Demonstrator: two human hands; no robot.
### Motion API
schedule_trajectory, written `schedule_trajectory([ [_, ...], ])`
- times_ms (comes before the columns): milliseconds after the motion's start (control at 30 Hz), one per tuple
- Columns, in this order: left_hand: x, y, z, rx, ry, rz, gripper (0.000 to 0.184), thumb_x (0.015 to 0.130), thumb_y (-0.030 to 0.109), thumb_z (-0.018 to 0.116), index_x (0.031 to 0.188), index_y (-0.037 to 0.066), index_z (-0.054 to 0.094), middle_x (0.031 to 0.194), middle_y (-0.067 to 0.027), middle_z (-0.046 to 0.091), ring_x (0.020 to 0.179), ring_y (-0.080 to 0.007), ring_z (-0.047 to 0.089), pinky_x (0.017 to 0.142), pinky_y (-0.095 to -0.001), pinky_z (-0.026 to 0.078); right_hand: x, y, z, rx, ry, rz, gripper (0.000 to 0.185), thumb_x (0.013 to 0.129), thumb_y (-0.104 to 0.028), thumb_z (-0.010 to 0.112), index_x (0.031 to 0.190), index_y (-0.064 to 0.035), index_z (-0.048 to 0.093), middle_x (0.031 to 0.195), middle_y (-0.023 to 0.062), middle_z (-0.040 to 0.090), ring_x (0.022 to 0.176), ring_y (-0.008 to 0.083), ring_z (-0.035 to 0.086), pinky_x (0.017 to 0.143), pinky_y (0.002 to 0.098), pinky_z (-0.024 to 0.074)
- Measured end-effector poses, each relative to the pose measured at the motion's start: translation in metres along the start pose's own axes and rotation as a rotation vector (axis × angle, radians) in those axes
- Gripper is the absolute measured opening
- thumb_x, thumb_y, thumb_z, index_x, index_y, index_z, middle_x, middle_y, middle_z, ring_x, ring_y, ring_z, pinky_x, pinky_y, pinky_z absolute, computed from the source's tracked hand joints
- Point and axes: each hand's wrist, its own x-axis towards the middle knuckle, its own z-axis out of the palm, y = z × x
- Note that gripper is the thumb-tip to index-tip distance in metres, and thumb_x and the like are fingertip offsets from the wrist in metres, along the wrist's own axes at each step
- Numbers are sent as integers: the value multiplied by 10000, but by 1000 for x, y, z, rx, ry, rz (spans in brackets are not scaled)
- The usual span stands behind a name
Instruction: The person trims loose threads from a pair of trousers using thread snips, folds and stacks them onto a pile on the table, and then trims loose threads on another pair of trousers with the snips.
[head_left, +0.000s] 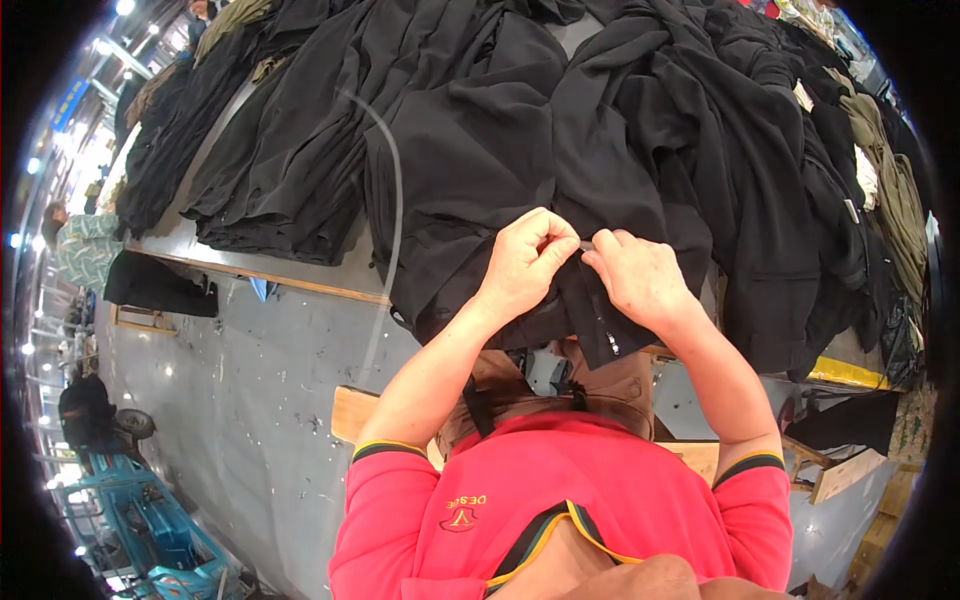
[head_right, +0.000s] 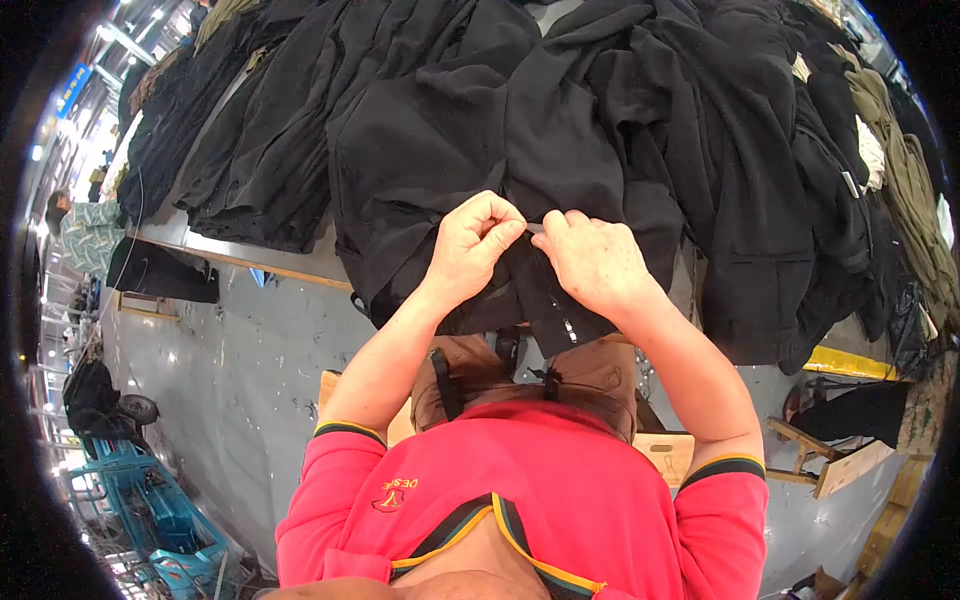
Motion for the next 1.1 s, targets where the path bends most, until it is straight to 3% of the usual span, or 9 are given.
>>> schedule_trajectory([
  [167, -12, 23, -10, -357, 106, -171, 198, 906, 109, 566, 730, 20, 546, 633, 14, 476, 577, -48, 422, 520, -190, 338, 0, 5, -8, 250, -40, 151, 262, 906, -274, 535, 833, -23, 524, 703, 174, 594, 677, 359, 608, 586, 429, 458],
  [300, -61, 31, -16, -425, -129, 54, 417, 939, 191, 501, 551, 40, 497, 555, -6, 510, 515, -56, 434, 463, -214, 333, -6, 24, -13, 581, -23, 246, 312, 923, -306, 517, 888, 2, 551, 707, 206, 573, 697, 373, 590, 630, 403, 441],
  [367, -86, 42, -2, -95, -249, -389, 342, 925, 218, 529, 662, 5, 575, 635, -17, 580, 543, -63, 485, 489, -218, 385, -4, 26, -8, 576, -68, 292, 328, 927, -307, 513, 865, 14, 541, 727, 210, 570, 708, 366, 582, 641, 390, 441],
  [433, -94, 40, 15, -10, -333, -504, 242, 909, 225, 556, 899, -9, 614, 774, -33, 647, 557, -55, 510, 505, -221, 434, -3, 28, -4, 616, -82, 316, 331, 929, -309, 513, 870, 15, 545, 728, 186, 578, 687, 321, 579, 646, 371, 443],
  [600, -92, 30, 48, -357, -204, -725, 269, 909, 273, 598, 829, 18, 572, 698, -54, 626, 510, -49, 497, 456, -197, 415, -8, 32, -2, 873, -48, 369, 293, 907, -286, 556, 903, 4, 589, 696, 41, 560, 647, 109, 505, 622, 275, 425],
  [733, -92, 31, 56, -267, -114, -602, 246, 899, 239, 622, 792, 26, 562, 616, -19, 569, 500, -35, 485, 440, -193, 406, -25, 15, -20, 983, 12, 306, 181, 795, -116, 664, 946, -22, 627, 709, -3, 553, 634, 58, 478, 585, 217, 401],
  [833, -96, 28, 62, -279, -60, -553, 191, 899, 187, 620, 836, 8, 599, 598, 6, 544, 503, -25, 483, 436, -196, 408, -32, -6, -34, 775, -83, 7, 236, 757, -75, 674, 987, -43, 630, 744, 37, 565, 607, 130, 510, 583, 264, 443],
  [967, -101, 19, 71, -372, 29, -445, 170, 910, 181, 608, 905, 13, 635, 601, 14, 553, 498, -24, 479, 454, -191, 406, -20, -19, -32, 463, -318, -123, 232, 764, -201, 652, 896, -19, 598, 827, 156, 626, 777, 347, 622, 644, 417, 491],
  [1100, -103, 18, 73, -418, 53, -497, 155, 912, 161, 601, 906, 11, 637, 609, 18, 561, 504, -26, 493, 459, -188, 415, -15, -15, -22, 291, -447, -172, 173, 758, -147, 628, 826, -4, 559, 799, 162, 623, 735, 353, 621, 621, 429, 491],
])
